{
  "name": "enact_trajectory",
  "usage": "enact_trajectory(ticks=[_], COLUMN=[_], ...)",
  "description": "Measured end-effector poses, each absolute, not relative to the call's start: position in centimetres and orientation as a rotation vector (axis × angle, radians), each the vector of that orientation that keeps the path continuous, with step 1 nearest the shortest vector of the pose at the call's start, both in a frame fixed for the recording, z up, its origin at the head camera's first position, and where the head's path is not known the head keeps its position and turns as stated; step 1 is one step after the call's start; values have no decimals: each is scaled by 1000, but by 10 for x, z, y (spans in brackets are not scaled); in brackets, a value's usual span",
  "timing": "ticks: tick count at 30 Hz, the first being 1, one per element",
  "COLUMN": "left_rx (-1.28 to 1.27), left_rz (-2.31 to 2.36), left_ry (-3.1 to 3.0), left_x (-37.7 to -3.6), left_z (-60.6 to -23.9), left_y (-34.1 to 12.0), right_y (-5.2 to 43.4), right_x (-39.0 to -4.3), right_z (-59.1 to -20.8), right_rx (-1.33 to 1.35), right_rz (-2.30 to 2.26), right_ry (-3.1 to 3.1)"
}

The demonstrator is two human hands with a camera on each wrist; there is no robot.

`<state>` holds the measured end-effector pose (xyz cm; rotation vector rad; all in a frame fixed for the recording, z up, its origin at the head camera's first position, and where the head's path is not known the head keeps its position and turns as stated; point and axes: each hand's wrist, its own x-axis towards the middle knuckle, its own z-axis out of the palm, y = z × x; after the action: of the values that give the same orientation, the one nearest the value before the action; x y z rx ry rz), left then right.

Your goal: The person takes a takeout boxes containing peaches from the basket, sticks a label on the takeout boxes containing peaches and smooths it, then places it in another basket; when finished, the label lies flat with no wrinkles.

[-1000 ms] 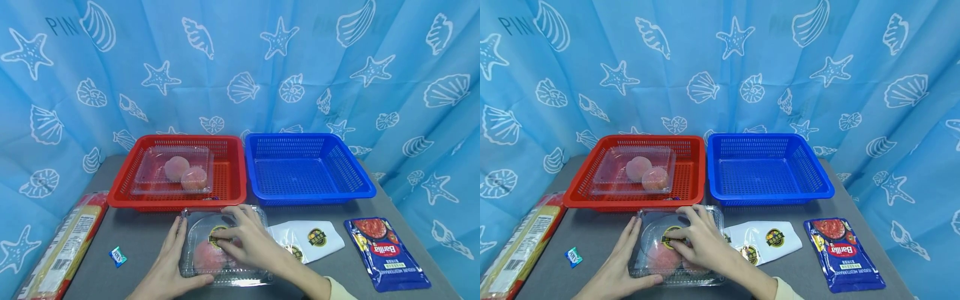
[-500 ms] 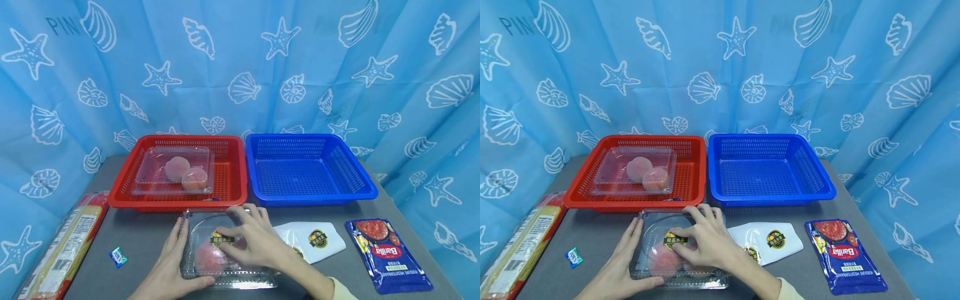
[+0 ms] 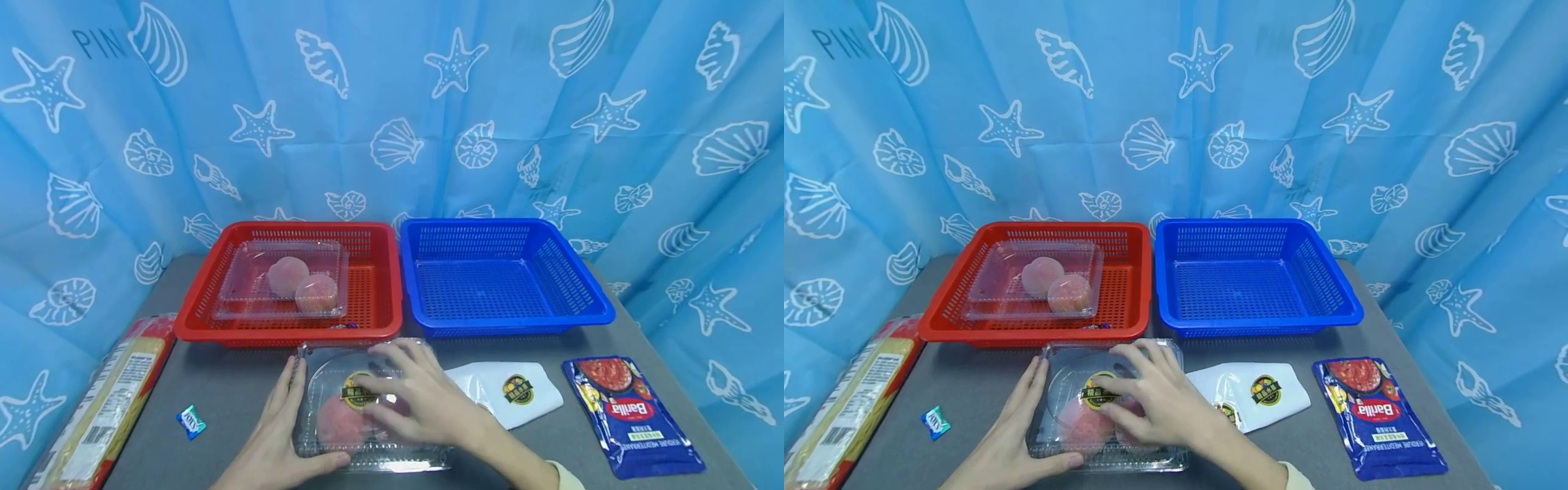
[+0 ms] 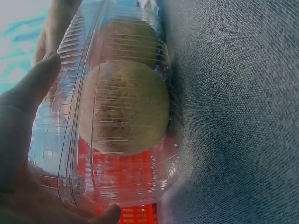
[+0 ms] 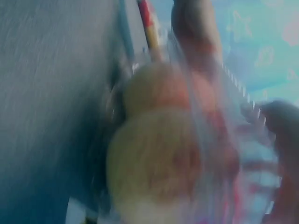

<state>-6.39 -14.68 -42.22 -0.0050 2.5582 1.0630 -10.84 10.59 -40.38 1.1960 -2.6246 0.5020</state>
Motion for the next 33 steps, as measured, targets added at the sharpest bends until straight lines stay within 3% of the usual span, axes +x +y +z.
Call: enact_trajectory(ticks=[13, 33], left_rx=[-33, -93], left_rz=[1032, 994], left_ry=[2559, 2565], left_x=[-63, -63], left_z=[-426, -426], left_y=[-147, -145], right_y=[109, 148], right_x=[-99, -105], right_z=[-406, -402], right_rx=[1520, 1485], right_rz=[249, 342], right_ry=[-2737, -2672])
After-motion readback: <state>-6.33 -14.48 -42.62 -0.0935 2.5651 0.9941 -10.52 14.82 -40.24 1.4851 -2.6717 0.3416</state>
